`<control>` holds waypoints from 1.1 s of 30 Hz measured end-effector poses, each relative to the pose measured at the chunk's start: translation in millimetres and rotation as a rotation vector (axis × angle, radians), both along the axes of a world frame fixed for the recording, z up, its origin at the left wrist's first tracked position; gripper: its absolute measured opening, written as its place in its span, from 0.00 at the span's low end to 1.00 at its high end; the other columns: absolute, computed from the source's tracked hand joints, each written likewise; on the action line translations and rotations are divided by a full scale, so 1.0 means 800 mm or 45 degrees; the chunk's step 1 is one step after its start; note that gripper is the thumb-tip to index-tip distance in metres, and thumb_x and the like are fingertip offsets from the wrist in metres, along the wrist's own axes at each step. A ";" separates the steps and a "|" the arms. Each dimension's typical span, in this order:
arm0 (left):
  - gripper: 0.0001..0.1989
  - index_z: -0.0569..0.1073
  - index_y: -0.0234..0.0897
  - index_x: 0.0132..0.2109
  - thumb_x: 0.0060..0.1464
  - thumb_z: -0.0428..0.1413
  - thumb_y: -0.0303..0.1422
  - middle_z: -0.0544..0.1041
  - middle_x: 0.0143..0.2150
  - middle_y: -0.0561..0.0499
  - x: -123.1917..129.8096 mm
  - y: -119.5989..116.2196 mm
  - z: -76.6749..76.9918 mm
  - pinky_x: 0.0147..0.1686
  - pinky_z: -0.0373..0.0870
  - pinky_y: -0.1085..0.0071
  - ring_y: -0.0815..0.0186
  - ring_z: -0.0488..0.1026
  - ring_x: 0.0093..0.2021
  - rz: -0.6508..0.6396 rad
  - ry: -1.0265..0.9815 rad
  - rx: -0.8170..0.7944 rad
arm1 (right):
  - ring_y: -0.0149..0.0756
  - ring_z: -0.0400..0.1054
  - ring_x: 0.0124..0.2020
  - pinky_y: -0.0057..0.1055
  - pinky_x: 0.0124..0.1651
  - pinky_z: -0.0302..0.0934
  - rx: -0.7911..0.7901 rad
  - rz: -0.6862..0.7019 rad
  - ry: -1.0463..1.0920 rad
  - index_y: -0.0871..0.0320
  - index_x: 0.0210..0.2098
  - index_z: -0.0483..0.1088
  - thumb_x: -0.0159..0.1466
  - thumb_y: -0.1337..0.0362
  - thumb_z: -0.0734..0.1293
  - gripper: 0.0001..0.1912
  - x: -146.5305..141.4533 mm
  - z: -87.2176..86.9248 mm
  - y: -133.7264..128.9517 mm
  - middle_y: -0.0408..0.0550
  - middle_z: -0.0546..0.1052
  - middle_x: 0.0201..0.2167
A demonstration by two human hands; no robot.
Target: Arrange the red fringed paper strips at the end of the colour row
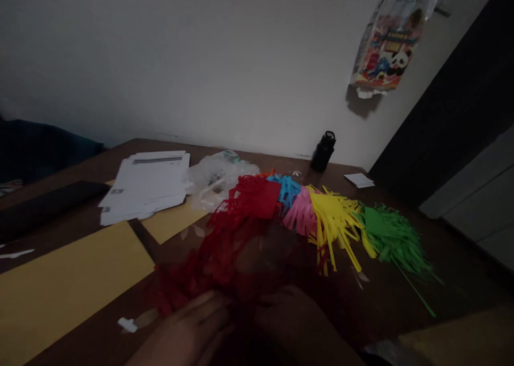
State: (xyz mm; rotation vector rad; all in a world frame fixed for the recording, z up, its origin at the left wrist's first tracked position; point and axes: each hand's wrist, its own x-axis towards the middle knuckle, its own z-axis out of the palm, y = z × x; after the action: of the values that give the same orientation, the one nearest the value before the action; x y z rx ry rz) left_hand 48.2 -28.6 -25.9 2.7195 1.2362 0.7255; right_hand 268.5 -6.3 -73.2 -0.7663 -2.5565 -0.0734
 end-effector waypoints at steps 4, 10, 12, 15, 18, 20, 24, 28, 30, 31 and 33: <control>0.16 0.75 0.45 0.34 0.63 0.44 0.33 0.84 0.34 0.54 -0.011 0.009 -0.010 0.32 0.74 0.73 0.64 0.81 0.33 0.282 -0.085 -0.318 | 0.31 0.71 0.35 0.24 0.39 0.61 -0.285 -0.327 0.071 0.54 0.33 0.74 0.64 0.75 0.66 0.09 0.008 0.024 0.003 0.40 0.79 0.32; 0.16 0.72 0.40 0.34 0.63 0.41 0.31 0.82 0.35 0.46 -0.004 0.034 -0.008 0.36 0.71 0.64 0.58 0.80 0.36 0.471 0.132 -0.613 | 0.37 0.72 0.33 0.32 0.38 0.58 -0.364 -0.693 -0.023 0.55 0.34 0.74 0.62 0.73 0.68 0.06 -0.002 0.022 0.016 0.43 0.79 0.31; 0.15 0.72 0.39 0.33 0.62 0.42 0.29 0.82 0.34 0.45 0.001 0.039 -0.005 0.35 0.70 0.64 0.57 0.80 0.34 0.491 0.155 -0.610 | 0.39 0.71 0.32 0.34 0.38 0.57 -0.305 -0.725 -0.105 0.56 0.33 0.73 0.62 0.73 0.69 0.06 -0.002 0.020 0.023 0.44 0.79 0.30; 0.14 0.70 0.39 0.31 0.61 0.43 0.28 0.81 0.32 0.45 0.005 0.041 -0.001 0.31 0.68 0.66 0.58 0.80 0.32 0.484 0.152 -0.614 | 0.43 0.69 0.32 0.38 0.38 0.55 -0.008 -0.781 -0.084 0.58 0.33 0.72 0.62 0.74 0.68 0.05 0.001 0.023 0.026 0.48 0.77 0.29; 0.13 0.70 0.40 0.31 0.60 0.43 0.28 0.81 0.32 0.45 0.005 0.041 -0.002 0.31 0.68 0.67 0.59 0.80 0.31 0.483 0.143 -0.607 | 0.39 0.66 0.34 0.37 0.39 0.55 0.166 -0.505 0.070 0.58 0.35 0.71 0.66 0.72 0.63 0.06 -0.001 0.031 0.015 0.48 0.75 0.32; 0.13 0.70 0.40 0.31 0.60 0.43 0.28 0.82 0.32 0.45 0.005 0.041 -0.005 0.31 0.68 0.66 0.58 0.80 0.32 0.485 0.138 -0.595 | 0.36 0.65 0.33 0.34 0.38 0.55 0.127 -0.246 0.060 0.58 0.34 0.69 0.67 0.71 0.63 0.05 -0.007 0.031 0.005 0.45 0.73 0.31; 0.13 0.72 0.38 0.35 0.61 0.42 0.29 0.82 0.34 0.43 -0.002 0.039 -0.015 0.34 0.72 0.62 0.55 0.80 0.34 0.491 0.140 -0.574 | 0.36 0.63 0.29 0.34 0.32 0.54 0.178 -0.150 -0.141 0.59 0.30 0.67 0.63 0.71 0.67 0.06 -0.017 0.017 -0.004 0.44 0.71 0.27; 0.17 0.70 0.35 0.53 0.60 0.45 0.30 0.77 0.52 0.37 -0.008 0.029 -0.028 0.45 0.72 0.53 0.50 0.76 0.49 0.423 0.106 -0.211 | 0.36 0.62 0.27 0.34 0.30 0.53 0.229 -0.165 -0.131 0.59 0.28 0.66 0.62 0.73 0.67 0.08 -0.016 0.006 -0.001 0.44 0.70 0.26; 0.18 0.71 0.41 0.54 0.57 0.50 0.30 0.76 0.55 0.43 -0.005 0.023 -0.035 0.53 0.65 0.49 0.49 0.71 0.54 0.266 0.095 0.136 | 0.35 0.62 0.27 0.34 0.32 0.53 0.230 -0.175 -0.064 0.58 0.28 0.66 0.63 0.74 0.65 0.09 -0.013 0.006 0.001 0.43 0.70 0.25; 0.16 0.73 0.43 0.51 0.56 0.51 0.29 0.77 0.53 0.46 -0.002 0.022 -0.038 0.55 0.61 0.48 0.51 0.70 0.54 0.195 0.075 0.293 | 0.35 0.63 0.28 0.35 0.33 0.54 0.226 -0.187 -0.022 0.58 0.28 0.66 0.64 0.74 0.64 0.09 -0.012 0.007 0.001 0.43 0.71 0.26; 0.10 0.76 0.45 0.41 0.58 0.51 0.29 0.80 0.47 0.51 0.005 0.020 -0.044 0.58 0.54 0.51 0.55 0.70 0.51 0.125 0.007 0.465 | 0.35 0.63 0.29 0.36 0.37 0.54 0.203 -0.196 0.058 0.58 0.28 0.66 0.65 0.73 0.62 0.09 -0.012 0.011 0.000 0.43 0.72 0.26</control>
State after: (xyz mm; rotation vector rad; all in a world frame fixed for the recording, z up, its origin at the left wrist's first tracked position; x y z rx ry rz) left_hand 52.6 -12.5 -60.9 2.9575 1.3655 1.0504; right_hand 258.6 -5.9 -64.5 -0.8898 -2.4108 -0.3021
